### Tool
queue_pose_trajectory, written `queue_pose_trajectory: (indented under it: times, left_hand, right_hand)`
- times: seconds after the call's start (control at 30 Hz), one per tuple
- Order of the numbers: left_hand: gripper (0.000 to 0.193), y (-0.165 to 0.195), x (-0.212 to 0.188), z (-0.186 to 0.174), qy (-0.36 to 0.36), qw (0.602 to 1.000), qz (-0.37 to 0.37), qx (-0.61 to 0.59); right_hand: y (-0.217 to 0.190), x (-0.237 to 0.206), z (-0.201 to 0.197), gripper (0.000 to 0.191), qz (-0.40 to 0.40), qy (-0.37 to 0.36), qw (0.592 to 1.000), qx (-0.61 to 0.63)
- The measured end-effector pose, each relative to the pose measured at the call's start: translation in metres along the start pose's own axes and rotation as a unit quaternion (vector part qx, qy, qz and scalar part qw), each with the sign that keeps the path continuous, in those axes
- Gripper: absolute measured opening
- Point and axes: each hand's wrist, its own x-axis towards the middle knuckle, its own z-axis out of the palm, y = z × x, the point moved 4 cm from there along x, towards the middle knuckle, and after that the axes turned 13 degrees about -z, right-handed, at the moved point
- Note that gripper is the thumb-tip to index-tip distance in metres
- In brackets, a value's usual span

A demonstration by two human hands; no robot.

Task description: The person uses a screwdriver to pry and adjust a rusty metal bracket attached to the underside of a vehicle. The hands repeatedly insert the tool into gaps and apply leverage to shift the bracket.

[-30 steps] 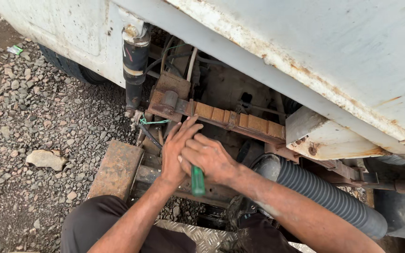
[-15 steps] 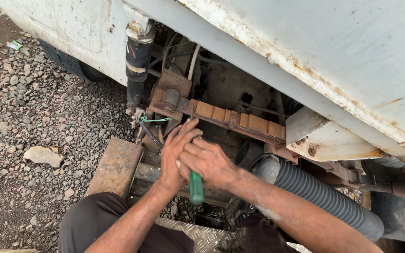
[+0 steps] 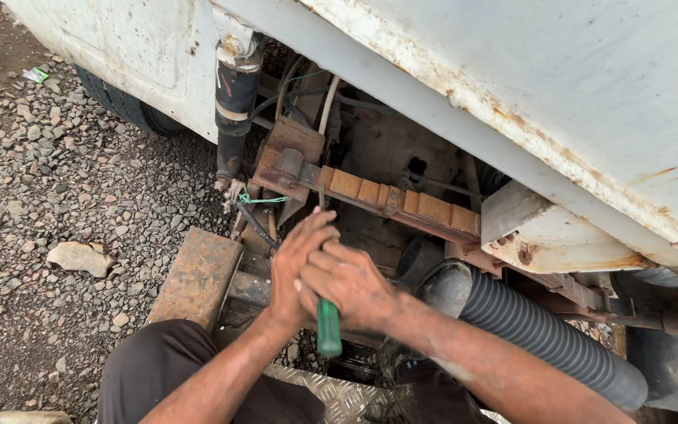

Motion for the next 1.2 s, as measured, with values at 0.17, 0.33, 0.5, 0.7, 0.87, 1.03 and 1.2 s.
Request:
queue_pose_trajectory:
  times: [0.17,0.33,0.5,0.7,0.87,1.03,1.2]
  left_hand:
    - [0.047,-0.004,0.015,0.007,-0.014,1.0,0.006,-0.004]
    - [0.048,-0.005,0.014,0.007,-0.006,0.999,0.033,-0.011]
    - [0.045,-0.004,0.001,0.004,-0.032,0.999,0.004,0.014]
    - [0.049,-0.002,0.021,0.01,-0.031,0.999,0.008,0.025]
    - [0.045,-0.005,0.005,0.006,-0.028,1.0,0.007,0.012]
    - [0.069,-0.03,0.016,0.009,-0.07,0.99,-0.042,-0.117]
    - [0.062,-0.035,0.005,0.006,-0.058,0.992,-0.036,-0.107]
  right_hand:
    - [0.014,0.002,0.001,0.011,0.012,-0.029,0.999,0.029]
    - [0.015,0.006,-0.005,0.013,0.032,-0.011,0.999,0.03]
    - [0.001,0.0,-0.007,0.016,0.003,-0.015,0.999,0.028]
    - [0.024,0.0,0.004,0.012,0.07,-0.031,0.995,0.056]
    - [0.004,0.001,0.01,0.015,0.057,-0.06,0.996,0.022]
    - [0.016,0.018,0.012,0.031,0.103,-0.033,0.994,0.017]
    - [0.003,0.028,0.014,0.058,0.145,-0.066,0.986,0.05]
